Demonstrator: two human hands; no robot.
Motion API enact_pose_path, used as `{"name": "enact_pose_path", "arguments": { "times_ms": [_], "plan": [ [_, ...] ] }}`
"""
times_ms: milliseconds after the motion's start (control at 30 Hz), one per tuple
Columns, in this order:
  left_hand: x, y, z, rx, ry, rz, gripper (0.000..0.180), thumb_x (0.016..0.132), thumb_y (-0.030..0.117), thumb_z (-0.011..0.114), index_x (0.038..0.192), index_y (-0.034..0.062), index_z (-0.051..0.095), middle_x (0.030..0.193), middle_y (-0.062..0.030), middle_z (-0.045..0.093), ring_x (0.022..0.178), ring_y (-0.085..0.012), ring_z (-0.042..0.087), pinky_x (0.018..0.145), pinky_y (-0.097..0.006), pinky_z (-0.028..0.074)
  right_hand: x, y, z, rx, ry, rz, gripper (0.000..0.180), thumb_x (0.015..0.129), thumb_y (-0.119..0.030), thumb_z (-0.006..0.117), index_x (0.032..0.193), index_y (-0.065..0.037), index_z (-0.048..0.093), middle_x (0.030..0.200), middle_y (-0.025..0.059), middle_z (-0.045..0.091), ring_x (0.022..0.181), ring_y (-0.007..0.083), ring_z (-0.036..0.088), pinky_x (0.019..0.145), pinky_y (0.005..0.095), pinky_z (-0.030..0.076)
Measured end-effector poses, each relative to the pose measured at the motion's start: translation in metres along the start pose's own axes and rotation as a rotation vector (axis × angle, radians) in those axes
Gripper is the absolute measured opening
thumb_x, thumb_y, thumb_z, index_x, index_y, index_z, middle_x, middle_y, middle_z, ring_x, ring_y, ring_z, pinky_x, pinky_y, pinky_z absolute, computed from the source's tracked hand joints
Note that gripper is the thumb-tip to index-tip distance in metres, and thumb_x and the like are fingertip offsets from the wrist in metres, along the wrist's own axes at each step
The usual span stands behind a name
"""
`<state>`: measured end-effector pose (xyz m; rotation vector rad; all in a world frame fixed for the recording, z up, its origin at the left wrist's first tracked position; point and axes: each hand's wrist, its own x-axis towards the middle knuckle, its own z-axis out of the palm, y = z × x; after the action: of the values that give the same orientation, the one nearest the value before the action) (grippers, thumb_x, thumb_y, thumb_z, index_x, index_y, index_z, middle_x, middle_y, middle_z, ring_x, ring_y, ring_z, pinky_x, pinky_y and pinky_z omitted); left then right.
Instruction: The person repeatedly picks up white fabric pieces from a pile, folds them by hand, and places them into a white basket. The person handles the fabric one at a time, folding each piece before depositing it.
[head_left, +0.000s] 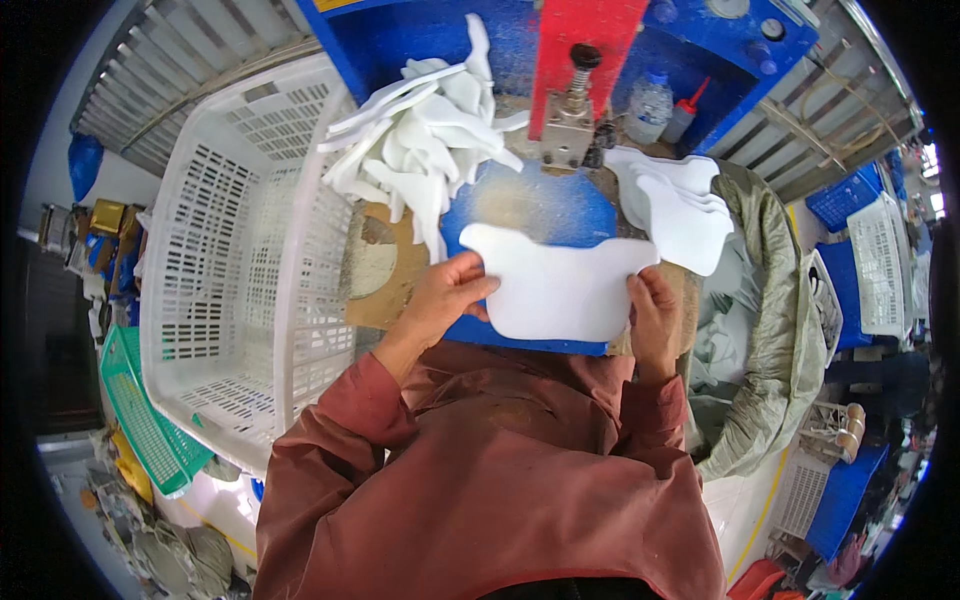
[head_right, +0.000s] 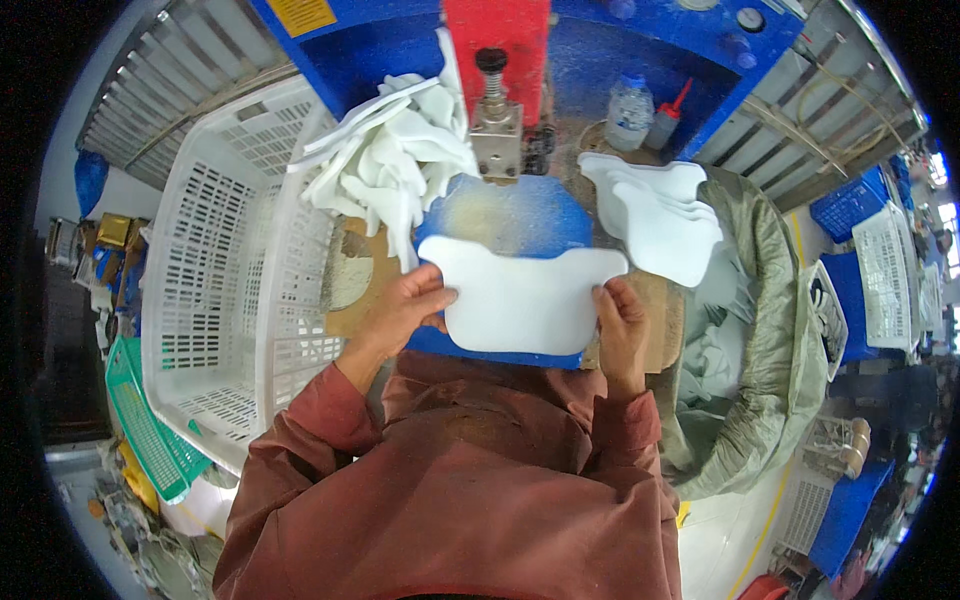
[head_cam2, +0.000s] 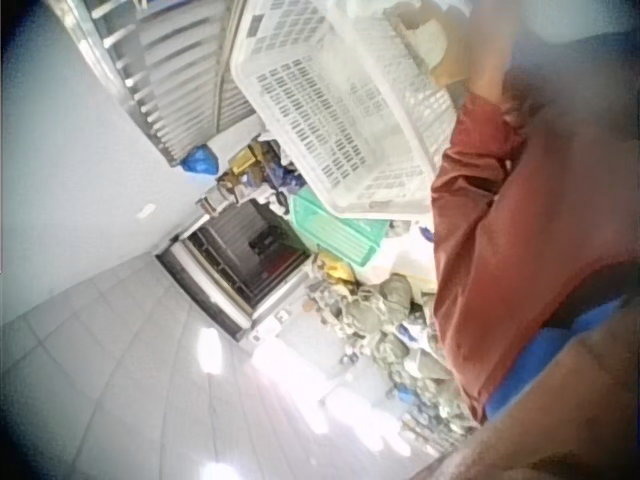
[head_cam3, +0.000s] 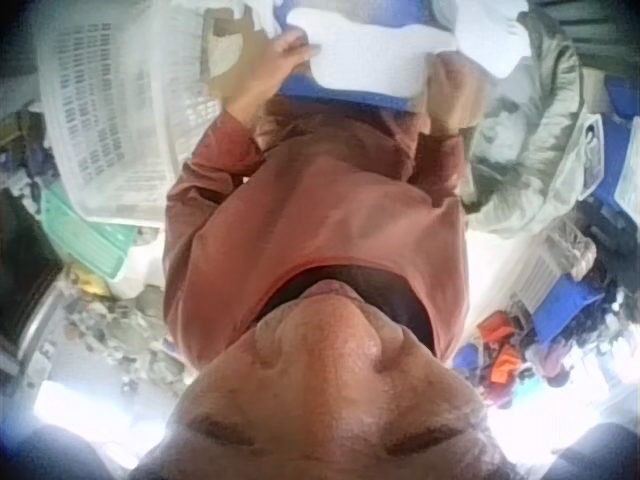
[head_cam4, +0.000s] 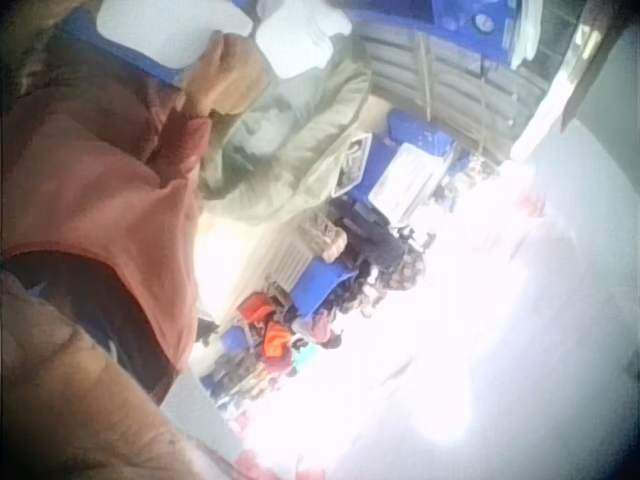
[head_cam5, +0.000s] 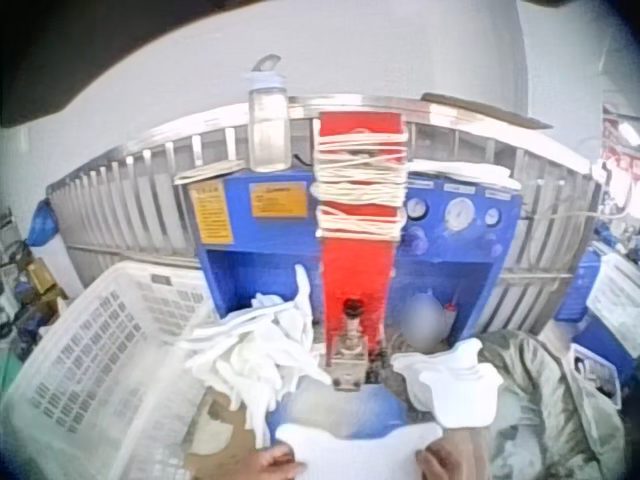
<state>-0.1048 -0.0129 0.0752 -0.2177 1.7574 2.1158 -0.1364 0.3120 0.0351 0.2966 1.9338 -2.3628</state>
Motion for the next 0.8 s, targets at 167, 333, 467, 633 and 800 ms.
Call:
{"name": "enact_pose_path", "arguments": {
  "times_ms": [167, 333, 467, 633, 800],
  "plan": [
    [-0.033, -0.03, -0.049, 0.142, 0.225, -0.22, 0.028, 0.1, 0.022, 0.07, 0.116, -0.0007, 0.07, 0.106, -0.0075, 0.073, 0.087, -0.0138, 0.07, 0.064, -0.028, 0.059, -0.012, 0.042, 0.029, -0.382, -0.011, -0.065, 0.016, 0.099, -0.013, 0.069, 0.104, 0.002, 0.069, 0.086, 0.0029, 0.069, 0.074, 0.0138, 0.062, 0.07, 0.0324, 0.051],
    [-0.022, -0.018, -0.073, 0.72, 0.627, 0.214, 0.035, 0.094, 0.029, 0.075, 0.116, 0.003, 0.071, 0.105, -0.0116, 0.073, 0.087, -0.023, 0.071, 0.075, -0.033, 0.058, -0.017, 0.04, 0.034, -0.893, 0.011, -0.335, 0.013, 0.094, -0.013, 0.072, 0.096, -0.001, 0.067, 0.086, 0.0171, 0.069, 0.075, 0.0317, 0.067, 0.069, 0.0416, 0.053],
    [0.022, -0.024, -0.059, 1.248, 0.824, 0.318, 0.037, 0.089, 0.031, 0.077, 0.117, 0.0074, 0.072, 0.11, -0.012, 0.071, 0.101, -0.0312, 0.07, 0.083, -0.042, 0.055, -0.021, 0.024, 0.033, -0.857, 0.001, -0.376, 0.012, 0.095, -0.012, 0.071, 0.095, 0.0, 0.067, 0.087, 0.0177, 0.069, 0.075, 0.0325, 0.067, 0.069, 0.0414, 0.053],
    [0.033, -0.035, -0.081, 1.036, 0.788, 0.325, 0.034, 0.092, 0.026, 0.074, 0.12, 0.0057, 0.069, 0.11, -0.0149, 0.072, 0.096, -0.0326, 0.071, 0.081, -0.042, 0.057, -0.025, 0.019, 0.027, -0.752, -0.045, -0.34, 0.011, 0.096, -0.009, 0.068, 0.102, 0.001, 0.07, 0.087, 0.0146, 0.07, 0.077, 0.0249, 0.069, 0.069, 0.0357, 0.053],
    [0.006, -0.005, -0.109, -0.091, 0.704, 0.169, 0.027, 0.099, 0.023, 0.068, 0.113, -0.0005, 0.071, 0.103, -0.0147, 0.076, 0.071, -0.0226, 0.073, 0.062, -0.032, 0.058, -0.024, 0.01, 0.033, -0.467, -0.17, -0.184, 0.015, 0.099, -0.009, 0.066, 0.109, 0.002, 0.07, 0.092, 0.0099, 0.072, 0.081, 0.0164, 0.069, 0.073, 0.0293, 0.055]
  ]
}}
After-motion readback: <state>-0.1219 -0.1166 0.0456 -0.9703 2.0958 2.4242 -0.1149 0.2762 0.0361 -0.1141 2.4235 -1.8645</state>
